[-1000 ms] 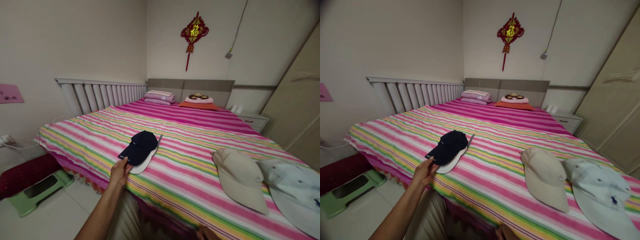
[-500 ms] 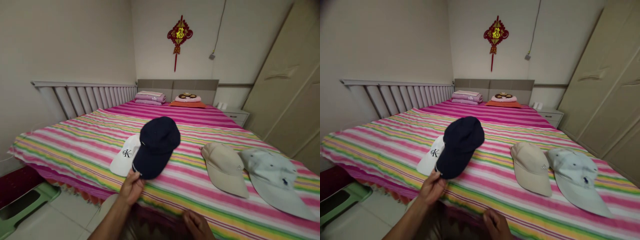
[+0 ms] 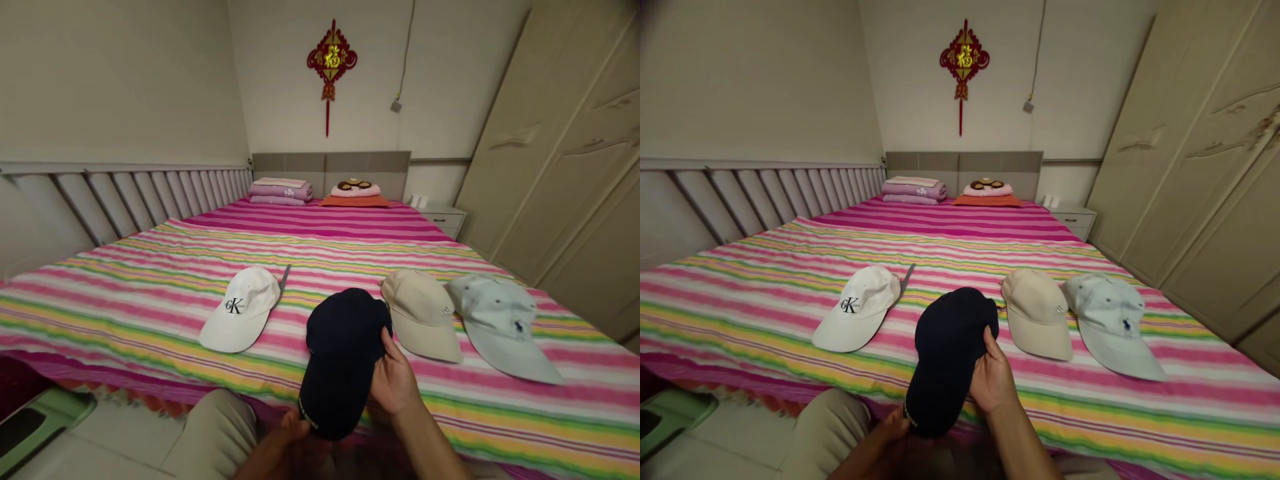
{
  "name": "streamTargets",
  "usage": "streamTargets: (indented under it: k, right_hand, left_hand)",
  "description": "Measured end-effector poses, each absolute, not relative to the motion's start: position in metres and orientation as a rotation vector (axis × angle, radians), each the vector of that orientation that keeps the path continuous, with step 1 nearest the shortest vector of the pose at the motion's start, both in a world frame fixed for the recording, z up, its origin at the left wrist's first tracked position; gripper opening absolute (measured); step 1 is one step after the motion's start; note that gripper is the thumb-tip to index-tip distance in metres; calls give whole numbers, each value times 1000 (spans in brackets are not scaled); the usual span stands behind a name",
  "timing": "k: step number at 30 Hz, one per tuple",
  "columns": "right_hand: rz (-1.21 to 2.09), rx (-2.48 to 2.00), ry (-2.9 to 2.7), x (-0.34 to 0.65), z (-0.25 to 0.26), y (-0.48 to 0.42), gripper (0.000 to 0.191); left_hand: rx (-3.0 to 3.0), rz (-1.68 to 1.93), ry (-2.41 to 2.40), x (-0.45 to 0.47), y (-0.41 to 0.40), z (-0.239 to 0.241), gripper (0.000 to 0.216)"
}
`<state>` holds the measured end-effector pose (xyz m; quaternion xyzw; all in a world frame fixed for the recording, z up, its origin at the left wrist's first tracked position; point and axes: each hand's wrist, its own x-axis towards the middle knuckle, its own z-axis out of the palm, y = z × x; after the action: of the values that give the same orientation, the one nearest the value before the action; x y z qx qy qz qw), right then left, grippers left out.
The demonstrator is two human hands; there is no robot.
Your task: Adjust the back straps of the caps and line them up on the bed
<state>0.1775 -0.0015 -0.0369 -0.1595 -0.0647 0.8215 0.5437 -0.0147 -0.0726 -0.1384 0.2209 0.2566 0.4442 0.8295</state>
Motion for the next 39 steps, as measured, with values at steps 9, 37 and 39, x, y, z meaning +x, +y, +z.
streamTargets:
  k: [9, 37, 39]
  right_hand:
    - [1992, -442, -415, 197, -46, -19, 24]
    - [1799, -633, -573, 242, -78, -56, 28]
    - [1792, -674, -619, 245, -77, -59, 28]
  left_hand:
    - [512, 913, 336, -29, -26, -109, 43]
    - [650, 879, 124, -16, -25, -59, 34]
    - [656, 871, 173, -16, -24, -59, 37]
